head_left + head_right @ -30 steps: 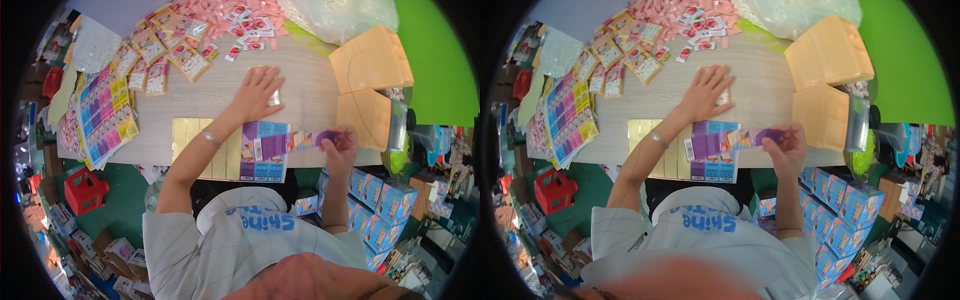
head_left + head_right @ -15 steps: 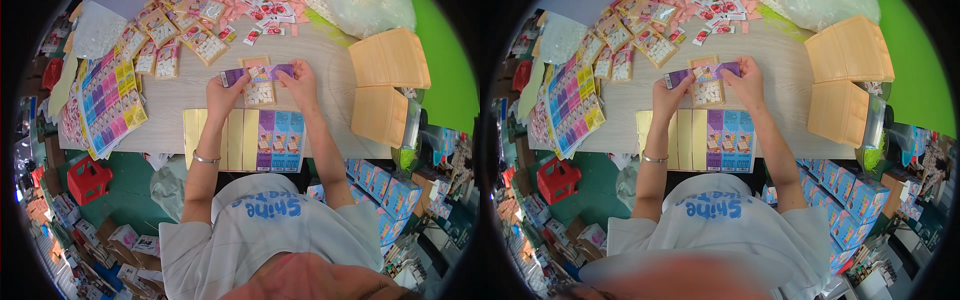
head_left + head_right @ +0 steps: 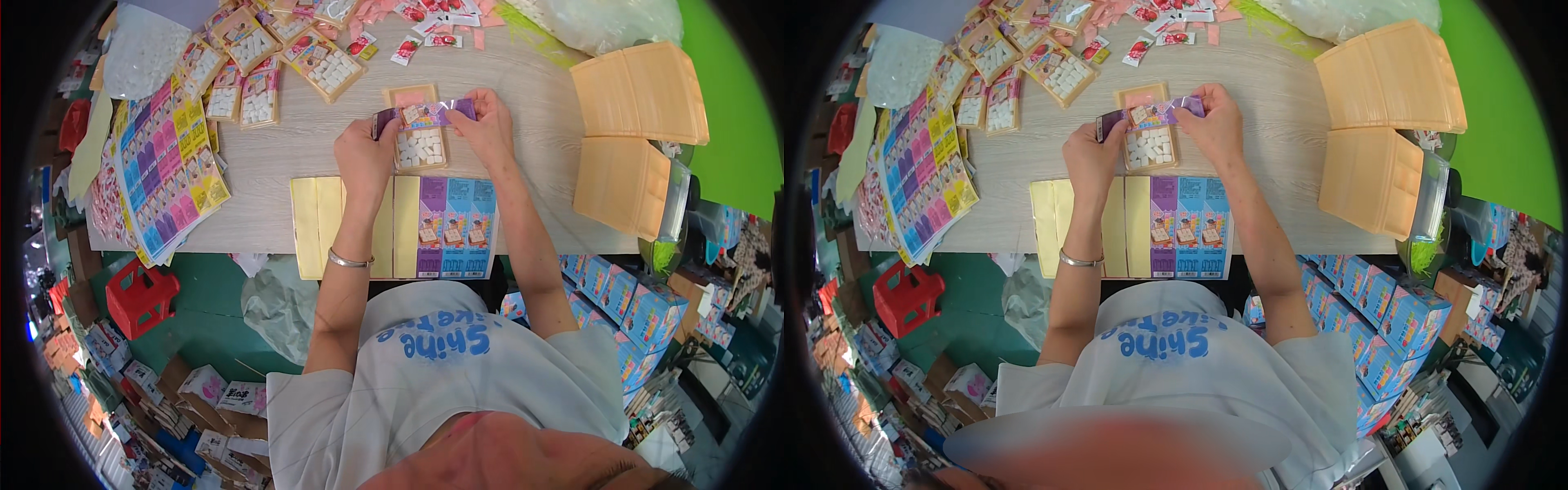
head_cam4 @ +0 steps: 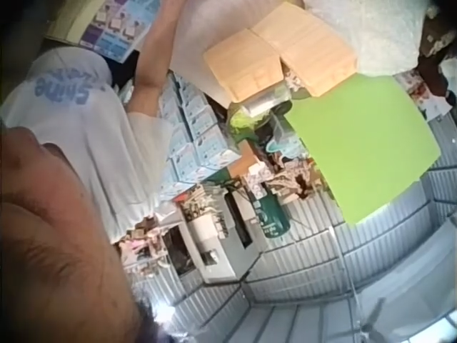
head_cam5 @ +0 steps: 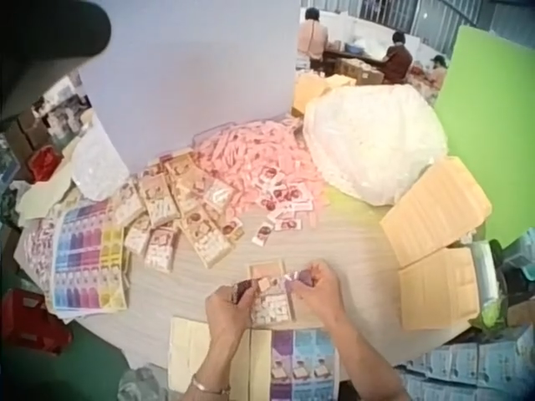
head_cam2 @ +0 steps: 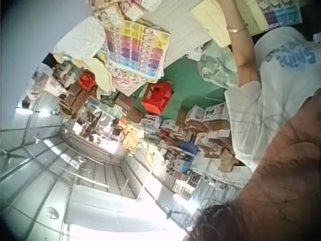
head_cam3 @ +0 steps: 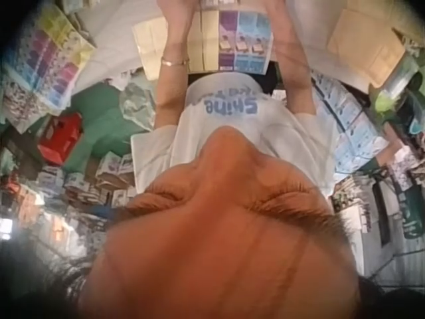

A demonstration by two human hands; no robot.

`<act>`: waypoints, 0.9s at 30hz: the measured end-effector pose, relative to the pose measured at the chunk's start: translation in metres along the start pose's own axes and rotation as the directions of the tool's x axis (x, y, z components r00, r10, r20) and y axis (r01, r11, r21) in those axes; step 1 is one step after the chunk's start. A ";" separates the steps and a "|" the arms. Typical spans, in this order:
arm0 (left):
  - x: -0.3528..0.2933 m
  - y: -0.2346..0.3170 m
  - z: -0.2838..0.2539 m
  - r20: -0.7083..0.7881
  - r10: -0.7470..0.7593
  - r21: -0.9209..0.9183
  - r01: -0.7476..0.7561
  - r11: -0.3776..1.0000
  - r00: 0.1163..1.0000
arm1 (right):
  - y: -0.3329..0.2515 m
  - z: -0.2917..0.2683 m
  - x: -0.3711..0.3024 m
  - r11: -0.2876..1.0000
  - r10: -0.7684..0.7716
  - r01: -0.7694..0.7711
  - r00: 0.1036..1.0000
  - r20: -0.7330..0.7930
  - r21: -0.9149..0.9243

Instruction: Sorting small white rectangular items into plastic trays and applying colorful labels or packets.

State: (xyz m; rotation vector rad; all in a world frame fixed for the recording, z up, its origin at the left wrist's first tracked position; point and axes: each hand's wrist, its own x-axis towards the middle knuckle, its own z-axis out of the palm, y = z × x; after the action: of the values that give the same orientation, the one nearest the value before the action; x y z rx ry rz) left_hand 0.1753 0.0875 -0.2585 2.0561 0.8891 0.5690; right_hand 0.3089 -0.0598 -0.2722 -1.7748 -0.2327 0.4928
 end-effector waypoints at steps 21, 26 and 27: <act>0.009 -0.008 0.017 0.154 -0.193 -0.254 0.227 0.940 0.969 | -0.002 0.006 -0.008 0.900 -0.210 0.166 0.975 -0.066 -0.403; 0.003 0.002 0.005 0.287 -0.228 -0.575 0.358 0.736 0.930 | -0.004 0.001 -0.012 0.966 -0.180 0.173 0.984 -0.016 -0.192; 0.000 0.002 0.000 0.286 -0.223 -0.577 0.353 0.736 0.932 | -0.004 -0.005 -0.014 0.965 -0.185 0.178 0.983 -0.019 -0.193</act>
State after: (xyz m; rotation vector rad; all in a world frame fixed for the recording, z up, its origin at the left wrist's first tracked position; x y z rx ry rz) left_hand 0.1763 0.0864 -0.2569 1.3071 0.7511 0.4007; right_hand 0.2991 -0.0690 -0.2640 -1.9251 -0.4243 0.3138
